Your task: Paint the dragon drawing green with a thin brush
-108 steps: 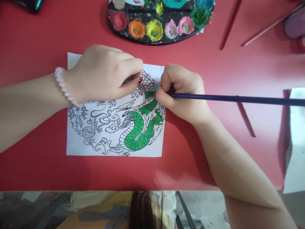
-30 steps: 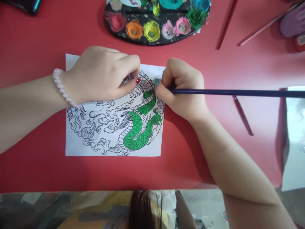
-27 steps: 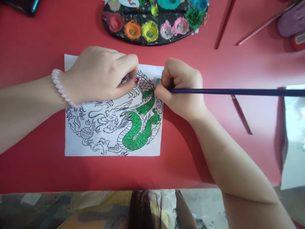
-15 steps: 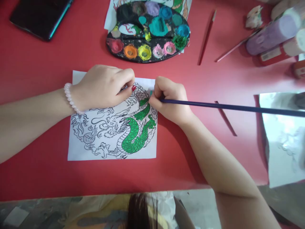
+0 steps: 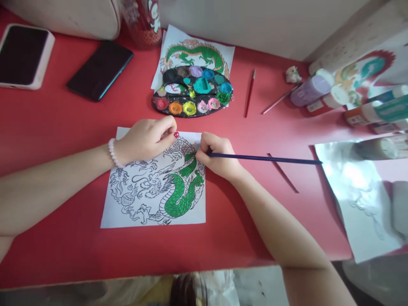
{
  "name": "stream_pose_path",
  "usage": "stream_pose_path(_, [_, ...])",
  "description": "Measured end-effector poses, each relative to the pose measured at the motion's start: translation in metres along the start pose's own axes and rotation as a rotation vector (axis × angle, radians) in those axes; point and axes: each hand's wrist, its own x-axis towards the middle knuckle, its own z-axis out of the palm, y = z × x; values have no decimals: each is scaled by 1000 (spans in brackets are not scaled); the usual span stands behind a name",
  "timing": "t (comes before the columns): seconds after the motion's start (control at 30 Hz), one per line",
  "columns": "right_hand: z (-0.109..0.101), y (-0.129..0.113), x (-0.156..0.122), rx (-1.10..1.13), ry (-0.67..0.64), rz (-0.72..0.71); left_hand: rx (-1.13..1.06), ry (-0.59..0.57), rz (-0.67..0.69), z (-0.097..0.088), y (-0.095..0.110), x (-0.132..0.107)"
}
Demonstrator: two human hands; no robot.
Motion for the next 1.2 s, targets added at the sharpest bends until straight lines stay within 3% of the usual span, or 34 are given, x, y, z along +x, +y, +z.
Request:
stream_pose_path(0.13, [0, 0, 0, 68, -25, 9, -37, -5, -28, -3, 1, 1])
stream_pose_path(0.37, [0, -6, 2, -79, -38, -8, -66, -18, -71, -2, 2, 3])
stream_pose_path(0.53, [-2, -2, 1, 10, -18, -5, -70, -33, -96, -1, 3, 4])
stream_pose_path(0.87, [-1, -7, 2, -76, -50, -22, -79, -31, -86, -2, 2, 3])
stream_pose_path(1.1, [-2, -3, 2, 64, -25, -5, -69, -38, -81, -2, 2, 3])
stream_pose_path(1.2, [-1, -4, 2, 20, -28, 0, -67, -38, -78, -2, 2, 3])
